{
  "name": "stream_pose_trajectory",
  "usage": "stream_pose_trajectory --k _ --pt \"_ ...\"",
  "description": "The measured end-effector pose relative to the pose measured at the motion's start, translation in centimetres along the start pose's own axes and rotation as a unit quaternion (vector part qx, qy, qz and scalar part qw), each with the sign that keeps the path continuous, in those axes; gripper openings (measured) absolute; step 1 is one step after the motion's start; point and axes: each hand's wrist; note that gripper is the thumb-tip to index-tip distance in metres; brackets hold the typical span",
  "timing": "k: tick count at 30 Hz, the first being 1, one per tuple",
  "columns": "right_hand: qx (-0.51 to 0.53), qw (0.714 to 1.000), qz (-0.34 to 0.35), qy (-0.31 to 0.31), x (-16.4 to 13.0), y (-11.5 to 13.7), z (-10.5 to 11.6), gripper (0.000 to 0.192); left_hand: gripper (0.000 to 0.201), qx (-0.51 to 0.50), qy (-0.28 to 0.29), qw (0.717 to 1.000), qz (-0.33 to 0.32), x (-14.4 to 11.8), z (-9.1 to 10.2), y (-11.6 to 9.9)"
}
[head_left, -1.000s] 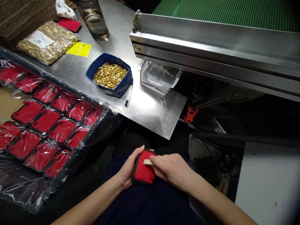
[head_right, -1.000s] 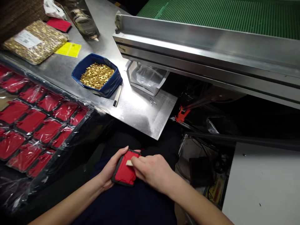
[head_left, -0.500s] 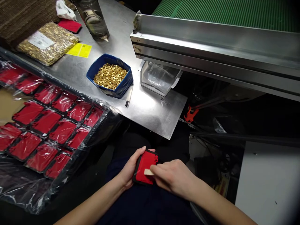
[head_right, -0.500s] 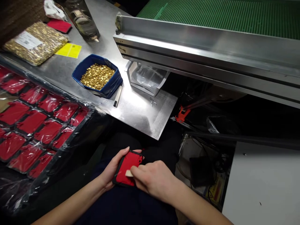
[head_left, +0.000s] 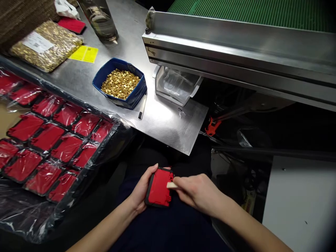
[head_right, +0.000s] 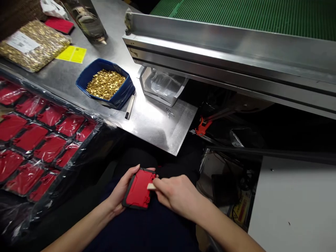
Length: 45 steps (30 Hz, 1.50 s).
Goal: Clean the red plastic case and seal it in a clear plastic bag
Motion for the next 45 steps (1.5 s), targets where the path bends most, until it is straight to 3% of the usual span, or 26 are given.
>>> stream_pose_trajectory --k 12,24,33,38,45 --pt "0.010 0.999 0.012 0.028 0.3 0.5 0.9 0.016 0.050 -0.014 0.014 1.000 0.009 0.0 0.1 0.0" --pt "0.006 0.999 -0.009 0.034 0.5 0.4 1.2 0.010 0.052 0.000 0.001 1.000 0.005 0.1 0.1 0.0" --pt "-0.015 0.999 0.031 0.031 1.4 0.1 1.9 0.013 0.052 -0.006 0.009 1.000 0.016 0.3 0.2 -0.2" --pt "-0.043 0.992 0.112 0.030 1.8 0.4 1.6 0.019 0.053 -0.008 0.039 0.998 0.054 0.7 0.1 -0.3" --pt "-0.030 0.996 0.073 0.035 1.5 0.1 1.8 0.019 0.052 -0.009 0.025 0.999 0.039 0.6 0.2 -0.4"
Point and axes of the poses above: each hand's wrist, its own x-axis towards the middle knuckle, its own z-axis out of the back of the hand, y = z × x, and after that the axes turned 6 degrees about -z, right-handed
